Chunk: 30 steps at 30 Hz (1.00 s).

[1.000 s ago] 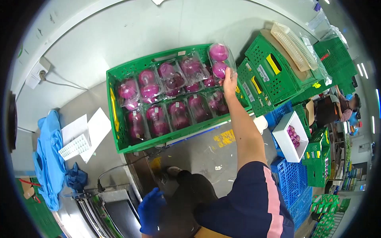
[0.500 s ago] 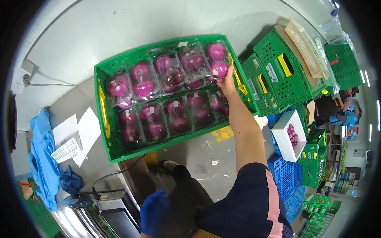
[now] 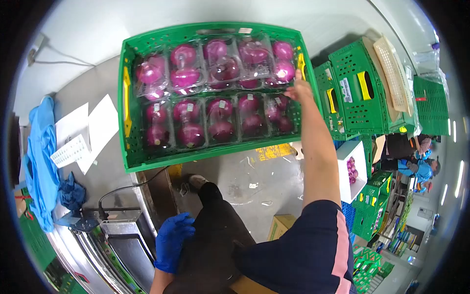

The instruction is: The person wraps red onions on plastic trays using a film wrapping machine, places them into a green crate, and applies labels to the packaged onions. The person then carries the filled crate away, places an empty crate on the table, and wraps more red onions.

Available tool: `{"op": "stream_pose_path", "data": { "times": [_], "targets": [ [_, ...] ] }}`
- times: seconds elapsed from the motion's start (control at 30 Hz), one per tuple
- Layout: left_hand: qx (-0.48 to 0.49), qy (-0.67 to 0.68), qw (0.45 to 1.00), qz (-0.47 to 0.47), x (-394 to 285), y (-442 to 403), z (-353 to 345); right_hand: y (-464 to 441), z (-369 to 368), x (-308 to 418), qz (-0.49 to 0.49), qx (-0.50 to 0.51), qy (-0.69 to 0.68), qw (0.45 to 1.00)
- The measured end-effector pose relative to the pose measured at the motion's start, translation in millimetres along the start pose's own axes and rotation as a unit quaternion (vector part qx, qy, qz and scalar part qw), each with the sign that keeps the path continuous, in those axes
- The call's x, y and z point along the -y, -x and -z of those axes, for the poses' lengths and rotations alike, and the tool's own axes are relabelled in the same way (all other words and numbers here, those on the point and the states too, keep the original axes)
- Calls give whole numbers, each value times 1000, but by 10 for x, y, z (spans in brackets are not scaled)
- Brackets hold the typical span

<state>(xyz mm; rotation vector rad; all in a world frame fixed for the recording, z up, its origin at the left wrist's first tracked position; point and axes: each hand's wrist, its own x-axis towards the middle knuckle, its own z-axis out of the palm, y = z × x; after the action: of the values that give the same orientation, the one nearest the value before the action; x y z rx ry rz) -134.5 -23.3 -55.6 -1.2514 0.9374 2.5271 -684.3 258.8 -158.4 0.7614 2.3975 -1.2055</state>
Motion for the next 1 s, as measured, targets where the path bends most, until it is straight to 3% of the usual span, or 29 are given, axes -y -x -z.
{"op": "stream_pose_path", "data": {
  "times": [0.03,0.07,0.1,0.17,0.27,0.3,0.37,0.4,0.43,0.47,0.5,0.53,0.57,0.63,0.7,0.77,0.83,0.87,0.9,0.97,1.0],
  "targets": [
    [-8,9,1000,-9,-3,23,53,308,86,167,-8,0,133,991],
    [-16,21,999,-19,12,46,94,674,110,320,118,-56,335,933],
    [-25,32,999,-29,28,74,126,883,25,381,233,-201,478,823],
    [-17,19,999,-31,18,123,144,1055,-153,558,397,-216,381,807],
    [20,38,999,-14,110,115,173,639,-578,738,683,-207,348,608],
    [20,53,998,-12,123,165,253,521,-655,754,630,-98,397,660],
    [29,100,994,-42,72,298,285,304,-665,888,598,-35,592,539],
    [11,107,993,-56,127,364,355,731,-696,938,585,48,400,704],
    [-8,116,991,-67,175,443,441,916,-685,990,527,61,414,740],
    [-27,125,984,-120,197,558,513,19,-612,973,552,92,485,672],
    [-41,129,977,-167,254,681,599,-477,-714,986,685,-110,530,487],
    [-51,177,962,-202,361,752,698,-1411,-1061,959,837,-84,310,444],
    [-47,216,946,-238,463,856,821,-601,-1438,894,787,-83,227,568],
    [-110,242,898,-351,456,1374,900,2292,-1867,719,543,192,80,814],
    [-138,260,826,-481,652,1919,1177,3379,-2326,313,615,352,29,705],
    [-261,193,756,-569,1070,2536,1545,4534,-2531,-238,613,532,20,584],
    [-507,150,644,-553,1640,3142,1857,5753,-2475,-933,536,704,66,462],
    [-567,211,582,-543,2004,3349,2086,6373,-2325,-1198,488,766,109,403],
    [-620,272,514,-527,2433,3506,2361,6711,-2313,-1524,487,787,185,330],
    [-656,378,442,-481,3361,3824,3043,7425,-2193,-2088,533,802,229,140],
    [-660,418,403,-477,3793,3940,3391,7631,-2152,-2408,524,811,239,107]
  ]
}}
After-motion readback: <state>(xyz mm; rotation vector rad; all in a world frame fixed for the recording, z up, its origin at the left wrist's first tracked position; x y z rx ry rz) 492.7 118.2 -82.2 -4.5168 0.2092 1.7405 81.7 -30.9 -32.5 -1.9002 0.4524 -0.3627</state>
